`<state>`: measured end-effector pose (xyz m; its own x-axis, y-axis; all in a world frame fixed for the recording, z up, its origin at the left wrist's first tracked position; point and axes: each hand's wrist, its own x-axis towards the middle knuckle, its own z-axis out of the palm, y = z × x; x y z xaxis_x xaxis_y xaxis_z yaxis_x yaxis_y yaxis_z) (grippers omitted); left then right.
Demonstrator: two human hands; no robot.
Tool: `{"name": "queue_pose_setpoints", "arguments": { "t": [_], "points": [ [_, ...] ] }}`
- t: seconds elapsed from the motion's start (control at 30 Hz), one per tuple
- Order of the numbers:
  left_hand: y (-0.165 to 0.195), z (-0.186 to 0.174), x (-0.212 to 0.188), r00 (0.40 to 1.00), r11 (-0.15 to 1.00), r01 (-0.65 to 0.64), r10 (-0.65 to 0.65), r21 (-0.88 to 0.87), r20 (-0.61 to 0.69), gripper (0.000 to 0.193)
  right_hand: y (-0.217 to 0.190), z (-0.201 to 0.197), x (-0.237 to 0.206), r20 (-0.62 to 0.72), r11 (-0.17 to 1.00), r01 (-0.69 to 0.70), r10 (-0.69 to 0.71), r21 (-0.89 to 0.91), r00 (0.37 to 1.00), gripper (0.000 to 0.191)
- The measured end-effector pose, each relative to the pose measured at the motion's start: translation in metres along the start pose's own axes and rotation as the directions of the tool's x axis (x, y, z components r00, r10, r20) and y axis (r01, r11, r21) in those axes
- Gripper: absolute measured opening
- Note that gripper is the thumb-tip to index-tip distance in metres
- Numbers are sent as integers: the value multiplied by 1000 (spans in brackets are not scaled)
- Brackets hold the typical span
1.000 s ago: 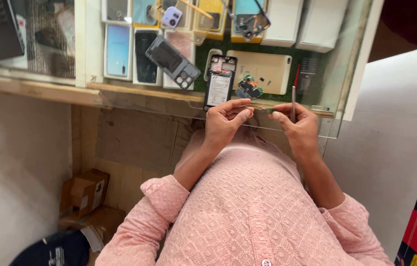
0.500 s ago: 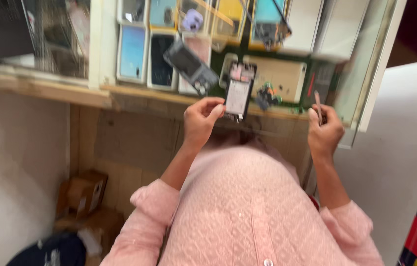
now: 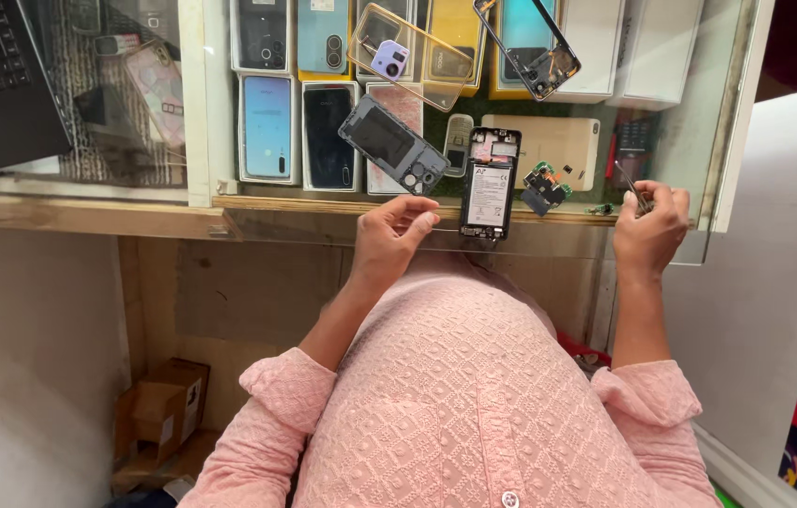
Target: The person disassembles a smartphone, removes the motherboard, and places it on the counter. They then pick up a purple phone case and use a metal tool to scrape adhesive residue from the case's interior.
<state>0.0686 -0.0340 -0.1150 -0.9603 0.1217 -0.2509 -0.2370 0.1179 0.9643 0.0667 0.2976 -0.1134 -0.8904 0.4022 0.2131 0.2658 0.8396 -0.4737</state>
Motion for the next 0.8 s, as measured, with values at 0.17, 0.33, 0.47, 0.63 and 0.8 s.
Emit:
{"name": "queue_pose_setpoints", "arguments": {
  "t": [0.17, 0.33, 0.47, 0.63, 0.8],
  "points": [
    [2, -3, -2, 994, 999, -8, 4, 34, 109, 18, -11, -2, -1, -23, 996, 4, -6, -84, 1000, 18],
    [9, -11, -7, 987, 997, 51, -59, 60, 150, 20, -34, 13, 22, -41, 992, 126, -125, 25, 991, 21],
    [14, -16, -12, 984, 994, 79, -90, 77, 152, 20, -65, 40, 54, 37, 965, 211, -219, 155, 975, 58],
    [11, -19, -18, 991, 997, 61, -67, 48, 116, 20, -98, 69, 89, 84, 913, 401, -407, 76, 910, 93],
    [1, -18, -21, 991, 992, 122, -119, -41, 54, 22, -104, 71, 97, 153, 946, 310, -321, 93, 935, 91]
  ]
}}
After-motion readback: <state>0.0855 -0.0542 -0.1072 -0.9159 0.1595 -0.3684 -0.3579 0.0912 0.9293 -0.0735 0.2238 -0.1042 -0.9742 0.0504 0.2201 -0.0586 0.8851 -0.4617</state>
